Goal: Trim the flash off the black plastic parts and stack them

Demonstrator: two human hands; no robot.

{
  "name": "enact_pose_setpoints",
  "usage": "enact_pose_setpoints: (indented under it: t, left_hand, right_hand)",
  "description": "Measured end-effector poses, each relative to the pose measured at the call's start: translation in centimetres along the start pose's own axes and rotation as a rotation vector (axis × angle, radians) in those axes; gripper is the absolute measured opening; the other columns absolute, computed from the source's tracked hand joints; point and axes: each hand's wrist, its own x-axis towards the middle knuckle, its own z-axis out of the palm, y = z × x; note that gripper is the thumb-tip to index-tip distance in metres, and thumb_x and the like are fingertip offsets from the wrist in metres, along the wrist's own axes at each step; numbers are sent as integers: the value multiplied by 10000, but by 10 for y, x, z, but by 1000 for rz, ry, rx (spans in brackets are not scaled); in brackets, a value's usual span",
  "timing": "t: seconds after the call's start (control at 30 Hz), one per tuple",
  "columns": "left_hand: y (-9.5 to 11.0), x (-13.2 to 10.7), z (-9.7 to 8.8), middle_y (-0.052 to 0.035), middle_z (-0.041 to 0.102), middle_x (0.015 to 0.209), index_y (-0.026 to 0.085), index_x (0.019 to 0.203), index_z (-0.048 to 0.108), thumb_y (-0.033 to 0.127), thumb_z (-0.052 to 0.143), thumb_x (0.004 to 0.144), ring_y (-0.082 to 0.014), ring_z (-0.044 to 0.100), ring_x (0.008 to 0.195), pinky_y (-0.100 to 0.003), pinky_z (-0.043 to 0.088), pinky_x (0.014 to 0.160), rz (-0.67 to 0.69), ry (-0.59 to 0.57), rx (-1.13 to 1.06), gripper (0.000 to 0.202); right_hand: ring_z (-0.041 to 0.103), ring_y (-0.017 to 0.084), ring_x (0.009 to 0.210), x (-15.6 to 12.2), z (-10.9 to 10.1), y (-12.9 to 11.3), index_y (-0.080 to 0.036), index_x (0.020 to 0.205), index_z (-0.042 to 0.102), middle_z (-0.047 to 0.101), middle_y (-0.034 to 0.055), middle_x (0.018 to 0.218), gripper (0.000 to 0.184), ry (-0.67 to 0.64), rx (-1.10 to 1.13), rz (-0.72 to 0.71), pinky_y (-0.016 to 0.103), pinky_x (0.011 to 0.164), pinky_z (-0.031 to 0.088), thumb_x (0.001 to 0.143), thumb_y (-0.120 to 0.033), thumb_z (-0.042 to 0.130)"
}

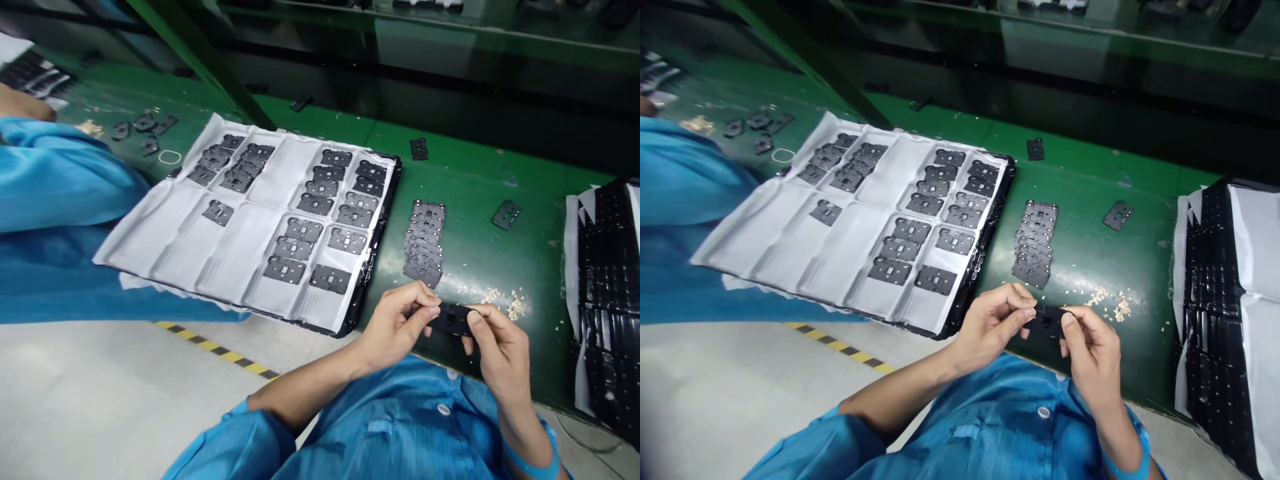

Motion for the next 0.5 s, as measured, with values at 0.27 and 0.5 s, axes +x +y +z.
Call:
enact_pose_setpoints:
  t: [0.27, 0.5]
  left_hand:
    - [35, 6, -51, -10, 633, 871, 173, 882, 596, 223, 614, 1030, -96, 640, 624, -217, 540, 588, -46, -78, 529, 157]
    - [29, 37, -60, -6, 591, 994, 194, 1005, 578, 103, 620, 1005, -109, 622, 681, -268, 529, 687, 120, -168, 908, 101]
  right_hand:
    - [795, 145, 856, 3, -7, 29, -249, 1120, 799, 830, 34, 1004, 153, 46, 13, -37, 231, 826, 656, 981, -313, 801]
    - [838, 194, 1075, 4, -6, 32, -246, 1165, 791, 824, 74, 1213, 139, 55, 17, -108, 324, 1017, 685, 1054, -254, 708]
